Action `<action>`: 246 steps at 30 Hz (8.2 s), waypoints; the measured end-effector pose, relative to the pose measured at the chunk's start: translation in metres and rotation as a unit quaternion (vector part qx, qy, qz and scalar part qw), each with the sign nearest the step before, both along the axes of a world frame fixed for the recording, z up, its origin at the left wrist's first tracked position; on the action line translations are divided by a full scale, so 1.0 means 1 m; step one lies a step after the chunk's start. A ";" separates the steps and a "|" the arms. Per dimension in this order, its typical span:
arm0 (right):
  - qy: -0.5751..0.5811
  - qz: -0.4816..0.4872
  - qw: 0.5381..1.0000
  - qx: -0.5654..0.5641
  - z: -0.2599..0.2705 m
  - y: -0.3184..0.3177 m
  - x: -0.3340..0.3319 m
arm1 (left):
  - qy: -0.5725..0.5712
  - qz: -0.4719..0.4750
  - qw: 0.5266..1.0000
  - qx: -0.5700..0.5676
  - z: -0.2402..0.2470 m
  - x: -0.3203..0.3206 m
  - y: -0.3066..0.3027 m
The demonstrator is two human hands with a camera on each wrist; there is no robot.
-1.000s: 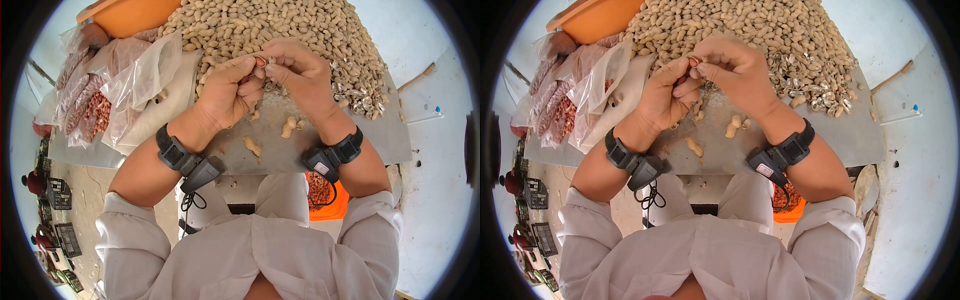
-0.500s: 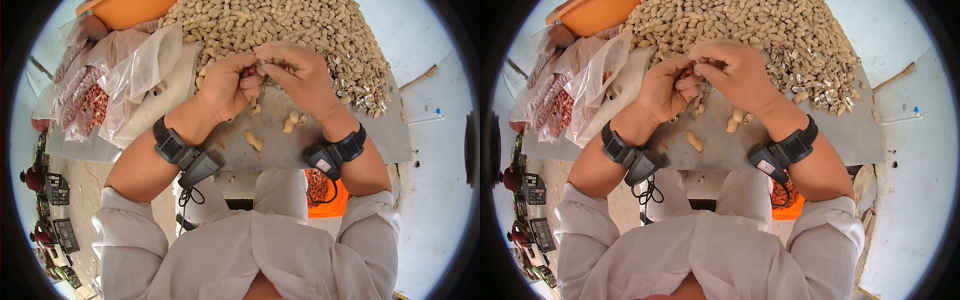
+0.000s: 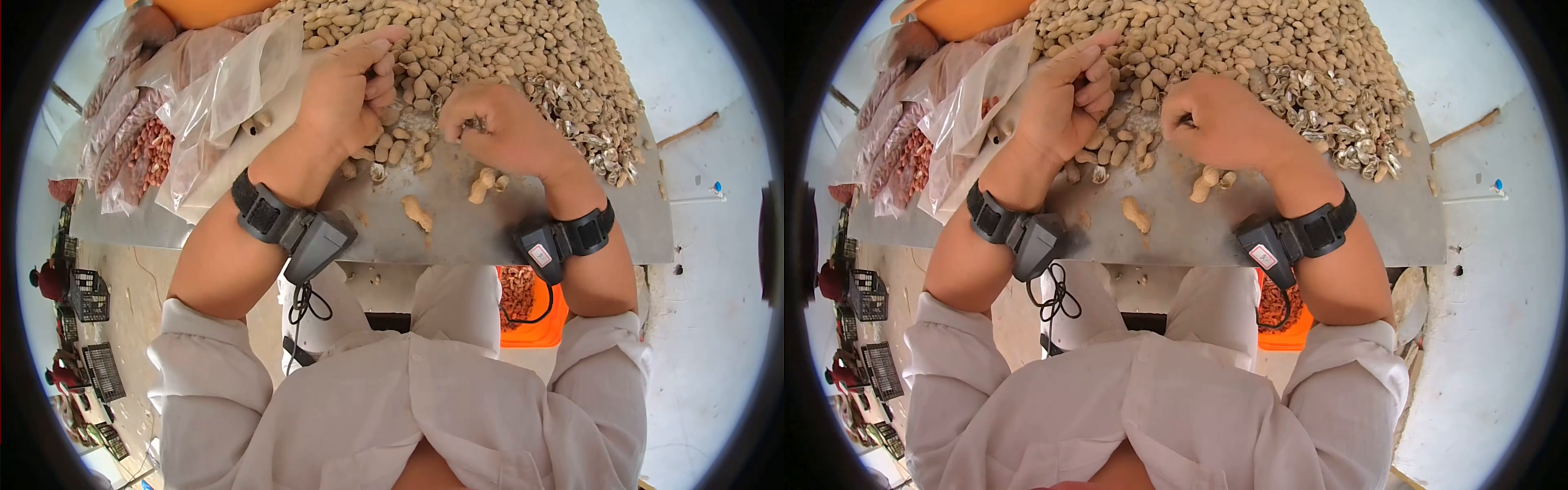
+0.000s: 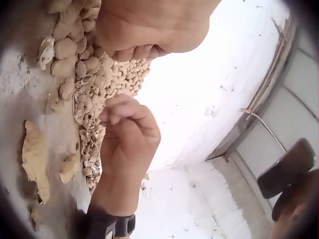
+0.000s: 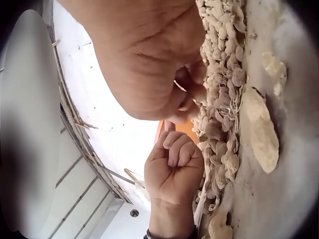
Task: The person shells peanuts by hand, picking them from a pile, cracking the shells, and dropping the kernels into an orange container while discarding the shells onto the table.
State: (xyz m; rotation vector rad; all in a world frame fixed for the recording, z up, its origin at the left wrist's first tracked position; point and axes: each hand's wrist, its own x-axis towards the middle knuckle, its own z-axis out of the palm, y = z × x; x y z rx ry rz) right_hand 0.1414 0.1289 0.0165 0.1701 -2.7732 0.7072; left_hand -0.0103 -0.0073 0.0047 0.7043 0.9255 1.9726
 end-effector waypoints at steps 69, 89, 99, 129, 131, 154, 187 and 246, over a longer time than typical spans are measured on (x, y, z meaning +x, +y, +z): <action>0.147 -0.168 0.931 -0.288 -0.001 -0.021 -0.008 | 0.324 0.137 0.934 -0.056 -0.010 0.028 0.004; 0.120 -0.073 0.777 -0.614 -0.008 -0.018 -0.014 | 0.069 -0.014 0.997 0.019 -0.010 0.025 0.007; 0.241 -0.090 0.940 -0.225 -0.009 -0.020 -0.015 | -0.142 -0.091 0.985 -0.027 -0.006 0.022 0.008; 0.309 -0.045 0.950 -0.030 -0.006 -0.019 -0.018 | -0.187 -0.155 0.970 -0.009 -0.006 0.021 0.009; 0.321 -0.039 0.946 -0.025 -0.005 -0.021 -0.019 | -0.192 -0.156 0.969 -0.010 -0.005 0.021 0.008; 0.219 -0.086 0.935 -0.264 -0.008 -0.020 -0.014 | -0.194 -0.169 0.966 -0.023 -0.008 0.017 0.009; -0.037 0.094 0.995 0.003 -0.010 -0.022 -0.009 | -0.082 -0.060 0.995 0.003 0.003 0.002 -0.001; 0.180 -0.013 0.838 -0.515 -0.006 -0.025 -0.009 | 0.013 -0.086 0.996 0.035 -0.008 0.024 0.001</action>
